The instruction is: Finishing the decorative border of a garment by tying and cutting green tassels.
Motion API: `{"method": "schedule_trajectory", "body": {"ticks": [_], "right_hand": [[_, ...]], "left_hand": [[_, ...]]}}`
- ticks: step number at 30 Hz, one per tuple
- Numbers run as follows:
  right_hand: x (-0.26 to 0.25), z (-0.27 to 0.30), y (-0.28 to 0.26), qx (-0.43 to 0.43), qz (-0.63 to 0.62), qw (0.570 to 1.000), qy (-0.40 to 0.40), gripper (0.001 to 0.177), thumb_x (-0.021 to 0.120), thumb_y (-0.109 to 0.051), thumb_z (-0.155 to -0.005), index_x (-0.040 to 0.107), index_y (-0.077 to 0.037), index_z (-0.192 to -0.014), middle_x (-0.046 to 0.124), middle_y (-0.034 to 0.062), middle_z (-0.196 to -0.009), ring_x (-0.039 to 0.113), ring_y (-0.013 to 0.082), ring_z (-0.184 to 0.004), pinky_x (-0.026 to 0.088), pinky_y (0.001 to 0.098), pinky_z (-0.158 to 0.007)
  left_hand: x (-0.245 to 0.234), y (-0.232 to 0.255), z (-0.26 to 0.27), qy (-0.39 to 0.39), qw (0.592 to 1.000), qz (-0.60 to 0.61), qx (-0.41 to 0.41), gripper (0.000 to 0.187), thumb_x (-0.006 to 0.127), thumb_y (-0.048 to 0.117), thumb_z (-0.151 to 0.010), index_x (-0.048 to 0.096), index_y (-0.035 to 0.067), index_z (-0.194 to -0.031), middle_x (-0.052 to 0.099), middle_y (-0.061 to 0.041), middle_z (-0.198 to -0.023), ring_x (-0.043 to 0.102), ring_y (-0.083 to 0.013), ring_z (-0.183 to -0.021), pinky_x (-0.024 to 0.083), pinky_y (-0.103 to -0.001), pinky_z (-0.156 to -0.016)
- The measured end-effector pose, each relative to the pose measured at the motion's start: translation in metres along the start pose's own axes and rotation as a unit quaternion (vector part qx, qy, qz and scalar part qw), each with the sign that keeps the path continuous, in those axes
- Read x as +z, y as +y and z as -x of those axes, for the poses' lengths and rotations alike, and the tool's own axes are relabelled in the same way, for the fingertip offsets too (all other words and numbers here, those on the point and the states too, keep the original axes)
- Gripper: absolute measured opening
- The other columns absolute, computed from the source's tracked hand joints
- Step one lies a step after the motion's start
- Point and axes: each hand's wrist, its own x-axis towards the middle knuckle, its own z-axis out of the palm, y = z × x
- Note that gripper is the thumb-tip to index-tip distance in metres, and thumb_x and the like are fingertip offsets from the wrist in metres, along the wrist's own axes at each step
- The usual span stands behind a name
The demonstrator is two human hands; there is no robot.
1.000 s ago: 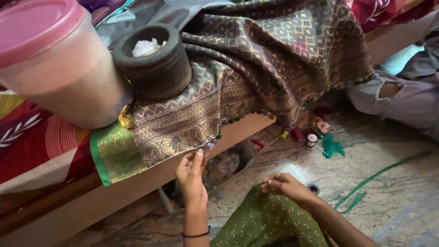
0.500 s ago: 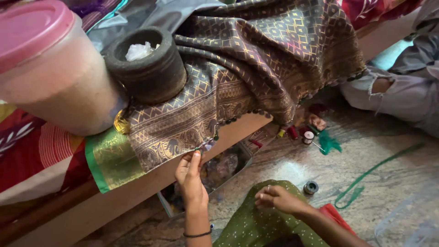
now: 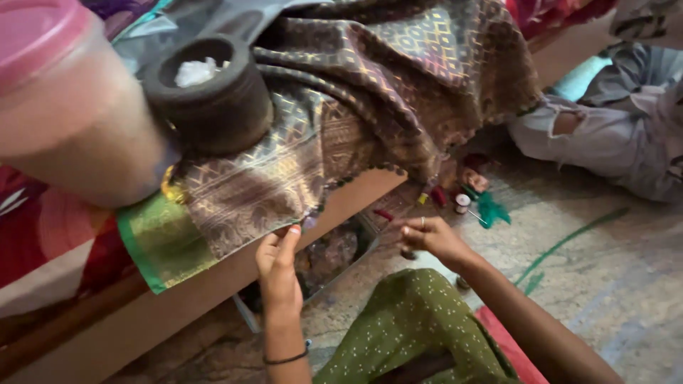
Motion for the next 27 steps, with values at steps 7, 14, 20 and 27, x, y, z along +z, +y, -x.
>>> {"method": "schedule_trajectory", "body": {"ticks": [7, 14, 20, 27], "right_hand": [[-0.019, 0.011, 0.011, 0.037, -0.144, 0.987, 0.055, 0.043, 0.060, -0.016, -0.099, 0.058, 0.003, -0.137, 0.072, 0.0134, -0.102, 0.074, 0.0206, -0.089, 0.059, 0.0323, -0.082], [-0.032, 0.000, 0.017, 0.054, -0.237, 0.968, 0.060, 0.047, 0.063, -0.013, -0.098, 0.058, 0.009, -0.138, 0.068, 0.0149, -0.106, 0.070, 0.0223, -0.099, 0.059, 0.0353, -0.092], [-0.039, -0.045, -0.015, 0.040, -0.335, 0.936, 0.098, 0.052, 0.070, -0.025, -0.090, 0.054, 0.003, -0.132, 0.061, 0.0183, -0.124, 0.069, 0.0244, -0.106, 0.061, 0.0337, -0.093], [-0.052, -0.085, -0.045, 0.006, -0.560, 0.824, 0.092, 0.039, 0.082, -0.028, -0.093, 0.057, -0.004, -0.111, 0.064, 0.0139, -0.101, 0.064, 0.0208, -0.085, 0.057, 0.0280, -0.070]], "left_hand": [[0.002, 0.030, 0.002, -0.078, 0.997, 0.007, -0.022, 0.017, 0.067, 0.015, -0.098, 0.070, 0.001, -0.106, 0.073, -0.005, -0.104, 0.063, -0.0099, -0.095, 0.047, -0.028, -0.089], [-0.015, 0.011, -0.011, -0.059, 0.996, -0.049, -0.034, 0.023, 0.073, 0.015, -0.094, 0.073, -0.003, -0.107, 0.075, -0.007, -0.103, 0.068, -0.0124, -0.094, 0.050, -0.028, -0.091], [-0.007, 0.022, -0.010, -0.029, 0.999, -0.025, 0.001, 0.023, 0.074, 0.012, -0.090, 0.072, -0.001, -0.109, 0.074, -0.004, -0.105, 0.067, -0.0107, -0.095, 0.049, -0.028, -0.091], [-0.017, 0.009, -0.030, 0.011, 0.999, 0.053, -0.001, 0.017, 0.073, 0.014, -0.094, 0.074, 0.003, -0.107, 0.072, -0.005, -0.110, 0.066, -0.0133, -0.099, 0.050, -0.030, -0.090]]}}
